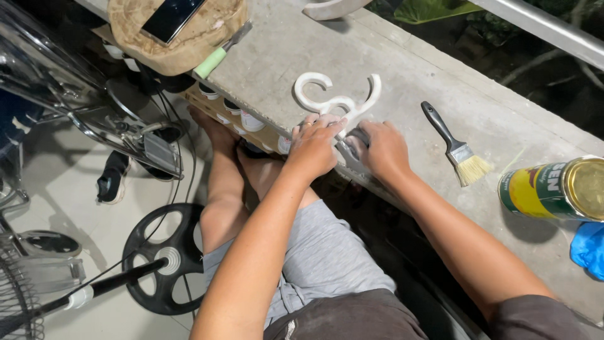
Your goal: The person sands a white, script-style wooden cutout using a piece of sandpaper held by hand, then uses a brush to clear away dust.
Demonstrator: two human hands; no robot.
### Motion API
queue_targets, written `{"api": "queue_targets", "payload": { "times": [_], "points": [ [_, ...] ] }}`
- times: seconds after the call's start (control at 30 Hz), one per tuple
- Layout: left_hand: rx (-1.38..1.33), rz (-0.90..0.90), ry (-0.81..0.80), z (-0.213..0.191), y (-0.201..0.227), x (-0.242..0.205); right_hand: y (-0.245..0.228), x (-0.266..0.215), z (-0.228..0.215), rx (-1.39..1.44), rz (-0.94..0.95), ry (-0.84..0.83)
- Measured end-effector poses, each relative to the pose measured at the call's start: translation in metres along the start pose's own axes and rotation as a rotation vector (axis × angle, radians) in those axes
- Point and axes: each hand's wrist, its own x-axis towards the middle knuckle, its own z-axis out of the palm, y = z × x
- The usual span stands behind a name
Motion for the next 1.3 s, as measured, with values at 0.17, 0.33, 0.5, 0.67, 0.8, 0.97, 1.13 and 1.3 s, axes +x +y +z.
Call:
{"api": "queue_targets", "payload": {
  "times": [0.17, 0.33, 0.5, 0.67, 0.8, 0.97, 1.13, 1.3],
  "points": [
    [-0.010, -0.004, 0.018, -0.004, 0.001, 0.001, -0.012, -0.018, -0.017, -0.016, 0.018, -0.063],
    [-0.003, 0.012, 0.032, -0.005, 0.002, -0.001, -0.017, -0.005, -0.009, -0.021, 0.072, -0.050],
    [-0.002, 0.017, 0.061, -0.006, 0.002, 0.001, -0.004, -0.014, 0.000, -0.033, 0.004, -0.051],
    [0.016, 0.038, 0.083, -0.007, 0.005, 0.002, 0.000, -0.007, 0.006, -0.061, -0.021, 0.058],
    [0.015, 0.019, 0.070, 0.000, 0.001, 0.005, 0.008, -0.015, 0.014, -0.075, -0.043, 0.011],
    [0.025, 0.041, 0.085, -0.005, 0.006, 0.001, 0.001, -0.003, 0.010, -0.080, -0.068, 0.116],
    [0.034, 0.027, 0.080, 0.003, 0.001, 0.006, 0.002, -0.012, 0.006, -0.094, -0.079, 0.068],
    [0.026, 0.036, 0.054, 0.000, 0.007, 0.003, 0.002, -0.009, 0.006, -0.119, -0.060, 0.110]
  ]
}}
